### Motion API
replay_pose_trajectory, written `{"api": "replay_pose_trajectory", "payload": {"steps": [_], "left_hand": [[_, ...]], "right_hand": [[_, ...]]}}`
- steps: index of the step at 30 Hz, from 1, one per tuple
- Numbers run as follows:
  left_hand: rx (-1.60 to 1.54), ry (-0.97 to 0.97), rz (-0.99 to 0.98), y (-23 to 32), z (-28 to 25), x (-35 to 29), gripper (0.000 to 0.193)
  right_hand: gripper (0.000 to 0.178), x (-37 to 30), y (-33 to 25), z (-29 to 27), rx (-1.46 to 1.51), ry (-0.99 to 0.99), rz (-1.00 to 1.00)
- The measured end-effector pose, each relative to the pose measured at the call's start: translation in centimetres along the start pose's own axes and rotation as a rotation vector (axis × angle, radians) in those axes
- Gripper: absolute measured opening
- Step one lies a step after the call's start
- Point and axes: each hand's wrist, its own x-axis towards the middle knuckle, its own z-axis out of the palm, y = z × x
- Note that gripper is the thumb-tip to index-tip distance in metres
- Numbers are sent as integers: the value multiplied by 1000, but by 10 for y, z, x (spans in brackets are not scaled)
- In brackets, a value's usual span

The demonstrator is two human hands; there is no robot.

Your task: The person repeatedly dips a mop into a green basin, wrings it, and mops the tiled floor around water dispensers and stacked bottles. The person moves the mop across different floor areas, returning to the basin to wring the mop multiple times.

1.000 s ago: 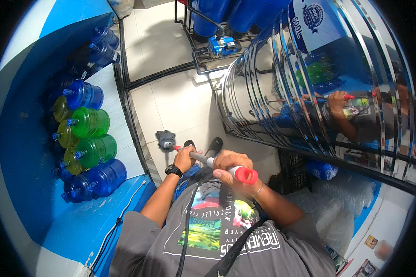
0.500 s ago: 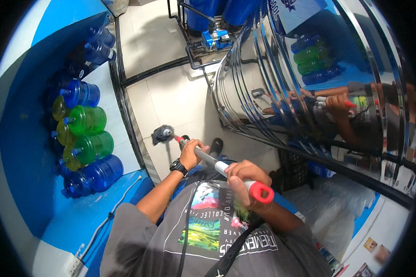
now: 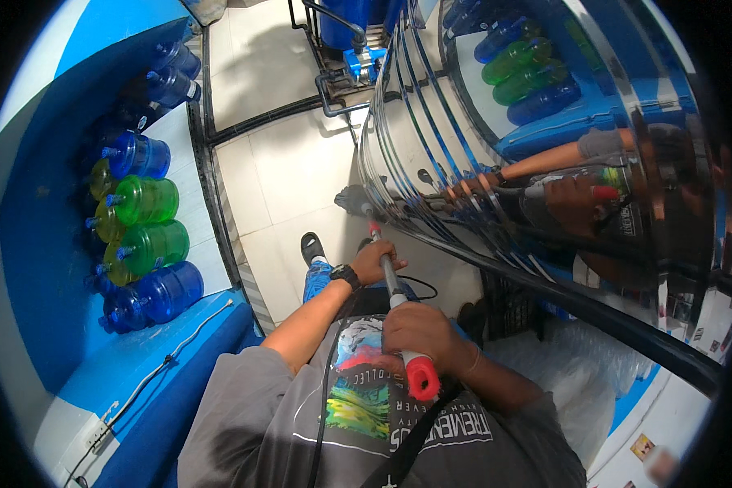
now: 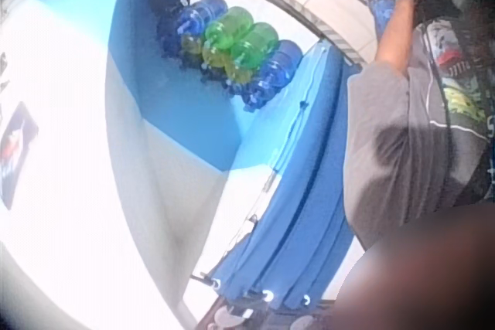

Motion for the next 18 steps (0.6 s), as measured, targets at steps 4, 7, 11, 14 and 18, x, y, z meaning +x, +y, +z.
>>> {"api": "replay_pose_trajectory", "payload": {"steps": [4, 7, 11, 14, 18], "left_hand": [[234, -92, -145, 13, -22, -9, 46], [303, -13, -200, 15, -40, -19, 40], [389, 107, -235, -7, -83, -55, 33], [395, 223, -341, -39, -119, -88, 38], [391, 375, -346, -95, -181, -125, 29]], "right_hand": [[36, 5, 12, -1, 10, -130, -111], [37, 17, 19, 4, 132, -37, -140], [40, 43, 39, 28, 250, -56, -214], [35, 67, 61, 58, 334, -74, -225], [24, 102, 87, 112, 361, -11, -135]]}}
